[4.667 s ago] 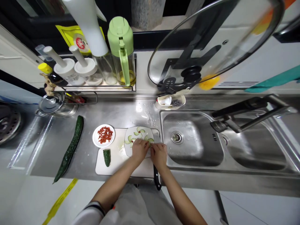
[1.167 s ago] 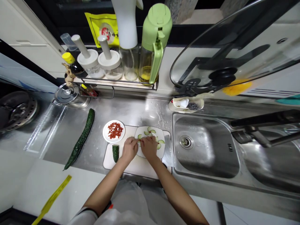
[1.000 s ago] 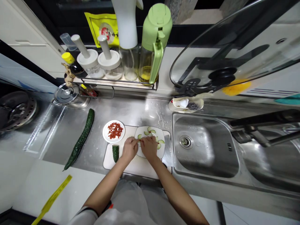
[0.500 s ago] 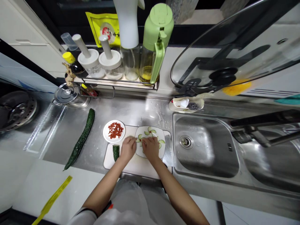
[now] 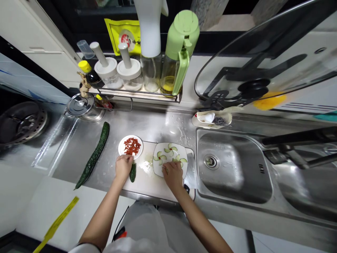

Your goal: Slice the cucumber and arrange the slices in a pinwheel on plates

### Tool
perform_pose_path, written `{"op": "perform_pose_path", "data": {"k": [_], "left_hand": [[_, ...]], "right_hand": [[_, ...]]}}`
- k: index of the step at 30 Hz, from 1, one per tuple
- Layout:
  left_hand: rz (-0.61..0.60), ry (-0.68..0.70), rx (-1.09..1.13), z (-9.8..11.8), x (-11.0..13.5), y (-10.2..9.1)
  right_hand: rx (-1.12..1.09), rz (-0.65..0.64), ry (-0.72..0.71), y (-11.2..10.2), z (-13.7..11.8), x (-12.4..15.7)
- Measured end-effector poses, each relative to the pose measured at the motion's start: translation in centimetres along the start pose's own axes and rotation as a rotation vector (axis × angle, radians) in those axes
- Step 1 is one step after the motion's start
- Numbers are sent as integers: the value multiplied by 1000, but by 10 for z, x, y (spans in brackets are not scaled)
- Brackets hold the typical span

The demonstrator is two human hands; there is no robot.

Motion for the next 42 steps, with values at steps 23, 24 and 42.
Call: {"op": "perform_pose_path", "data": {"k": [23,24,42], "left_hand": [[29,85,159,36,6,3],[34,116,211,45,12,3],[-150,569,361,157,97,63]], "right_hand": [[40,45,38,-25,38,20],[41,48,35,-26,42,21],[40,39,19,-21,47,37]]}}
Point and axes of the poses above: each hand's wrist, its own x-axis away from the middle knuckle, its own y-axis out of the palm, z = x × y, the point moved 8 cm from there along -x, towards the middle knuckle, and after that the axes turned 14 degrees about z, right-handed, at the moved point
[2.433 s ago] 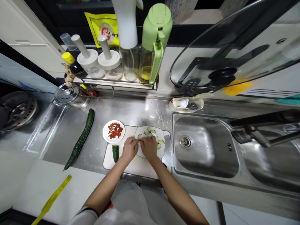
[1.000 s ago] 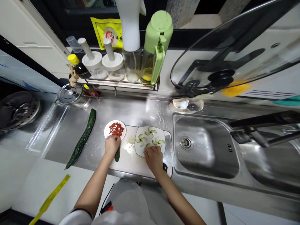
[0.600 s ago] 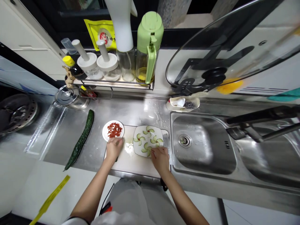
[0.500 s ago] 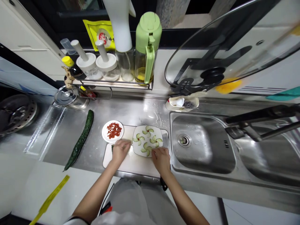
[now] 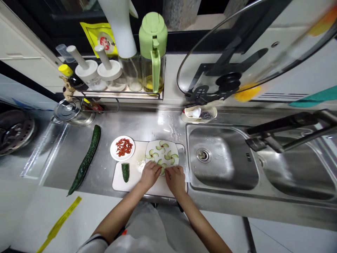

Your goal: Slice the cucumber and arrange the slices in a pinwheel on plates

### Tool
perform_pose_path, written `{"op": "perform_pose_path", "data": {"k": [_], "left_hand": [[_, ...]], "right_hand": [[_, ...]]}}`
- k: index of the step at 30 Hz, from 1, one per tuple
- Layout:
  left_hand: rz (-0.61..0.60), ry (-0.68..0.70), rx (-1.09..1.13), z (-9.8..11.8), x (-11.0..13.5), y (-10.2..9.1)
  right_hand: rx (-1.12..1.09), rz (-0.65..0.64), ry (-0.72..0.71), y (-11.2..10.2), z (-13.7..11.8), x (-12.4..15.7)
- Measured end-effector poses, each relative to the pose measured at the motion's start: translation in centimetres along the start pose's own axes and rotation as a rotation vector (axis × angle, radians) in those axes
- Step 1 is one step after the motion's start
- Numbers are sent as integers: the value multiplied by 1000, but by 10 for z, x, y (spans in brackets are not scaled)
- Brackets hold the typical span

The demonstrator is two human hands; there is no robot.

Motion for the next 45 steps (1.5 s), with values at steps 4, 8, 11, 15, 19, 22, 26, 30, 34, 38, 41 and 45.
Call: {"op": "perform_pose_path", "data": {"k": [4,8,11,15,19,22,26,30,34,38,41,45], "left_hand": [[-16,10,-20,-1,1,3],[-17,12,-32,-1,0,4],[-19,21,-46,0,-1,3],[-30,40,-69,1,-1,4],[-32,57,-79,1,1,3],[-26,50,-61,1,1,1],[-15,25,-34,-2,1,-5],[13,-20,-15,-8,0,-14],[93,-126,23,-23,1,-32],[188,-343,30,-50,9,-50],[193,-557,41,-71,20,-52],[77,-750,165,-81,31,-34]], "right_hand": [[-10,27,-29,1,-4,-2],[-23,30,-50,3,-9,-4],[-22,14,-54,5,-10,-4],[-28,-3,-68,6,-11,-5],[-23,-8,-67,7,-10,-6],[-18,-5,-69,6,-10,-7],[-23,1,-70,2,-8,-9],[-50,14,-50,-4,-3,-9],[-76,46,-23,-14,12,-8],[-53,118,83,-24,40,-9],[-18,156,168,-27,56,-11],[-21,100,226,-20,60,-15]]}}
Point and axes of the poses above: each hand's wrist, its own x-axis away from the middle knuckle, its own y-axis out of the palm, z = x × y, the point moved 8 cm from there along -x, towards the middle knuckle, and after that the axes turned 14 degrees about z, right-handed, at the moved point
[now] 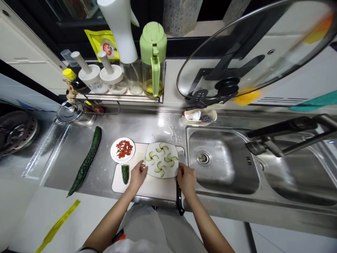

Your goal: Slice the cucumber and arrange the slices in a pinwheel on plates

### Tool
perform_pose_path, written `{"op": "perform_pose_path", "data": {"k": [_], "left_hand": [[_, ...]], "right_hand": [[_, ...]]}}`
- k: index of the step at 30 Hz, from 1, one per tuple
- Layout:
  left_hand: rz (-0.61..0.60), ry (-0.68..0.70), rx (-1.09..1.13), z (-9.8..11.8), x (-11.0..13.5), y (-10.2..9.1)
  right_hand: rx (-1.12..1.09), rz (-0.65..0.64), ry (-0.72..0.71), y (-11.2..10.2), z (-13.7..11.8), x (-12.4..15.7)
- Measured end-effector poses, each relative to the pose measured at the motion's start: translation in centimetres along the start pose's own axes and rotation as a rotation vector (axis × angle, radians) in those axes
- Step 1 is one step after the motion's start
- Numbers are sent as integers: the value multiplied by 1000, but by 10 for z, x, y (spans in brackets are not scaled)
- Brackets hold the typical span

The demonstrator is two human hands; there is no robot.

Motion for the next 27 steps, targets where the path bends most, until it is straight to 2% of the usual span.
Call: {"op": "perform_pose_path", "data": {"k": [4,9,13,18,22,27], "left_hand": [[-64,-36,-3,-1,1,11],[-94,-52,-9,-1,-3,13],[-112,-71,73,-2,-5,14],[-127,-90,147,-5,-5,16],[-141,-104,177,-6,-4,12],[-137,-108,181,5,-1,-2]], "right_hand": [[-28,-41,35,8,-3,0],[-36,-38,92,13,2,-2],[-96,-61,143,18,6,-6],[-213,-95,270,24,15,-7],[-319,-119,374,26,20,-4],[-473,-125,494,17,15,-2]]}}
Point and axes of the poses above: each hand's wrist, its own x-axis away from the middle knuckle, its own y-axis out of the palm, z = x × y, the point moved 8 cm from there along -x, towards the middle knuckle, and after that the axes turned 14 degrees about z, right-handed, at the moved point
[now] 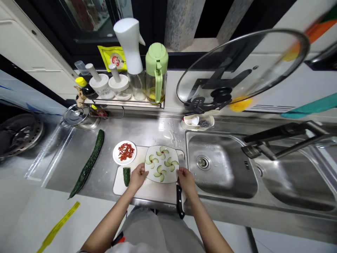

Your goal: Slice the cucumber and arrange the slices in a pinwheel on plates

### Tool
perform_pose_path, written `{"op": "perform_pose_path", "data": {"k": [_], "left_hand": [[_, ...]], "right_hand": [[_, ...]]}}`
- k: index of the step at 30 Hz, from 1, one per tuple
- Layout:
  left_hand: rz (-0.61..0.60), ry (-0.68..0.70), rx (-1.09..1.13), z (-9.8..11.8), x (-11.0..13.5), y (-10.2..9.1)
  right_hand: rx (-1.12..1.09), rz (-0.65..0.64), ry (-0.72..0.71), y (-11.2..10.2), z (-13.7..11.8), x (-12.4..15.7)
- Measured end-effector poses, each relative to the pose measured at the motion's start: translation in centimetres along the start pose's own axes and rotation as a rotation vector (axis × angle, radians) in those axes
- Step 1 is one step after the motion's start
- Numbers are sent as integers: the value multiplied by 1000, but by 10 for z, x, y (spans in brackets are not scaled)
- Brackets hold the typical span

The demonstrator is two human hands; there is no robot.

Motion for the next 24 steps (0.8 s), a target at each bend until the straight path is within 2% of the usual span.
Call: {"op": "perform_pose_path", "data": {"k": [9,17,24], "left_hand": [[2,-7,75,33,11,-21],[1,-50,250,61,24,-37],[72,-9,241,71,27,-48]], "right_hand": [[-376,-172,136,-3,-33,20],[-630,-239,232,-15,-76,45],[-812,-316,381,-4,-80,68]]}}
Point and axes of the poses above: each hand's wrist, its own x-axis away from the middle knuckle, its own y-axis out of the palm, z = x × y, the point moved 8 cm from there along -x, towards the middle knuckle, and after that the axes turned 14 degrees about z, right-handed, at the moved point
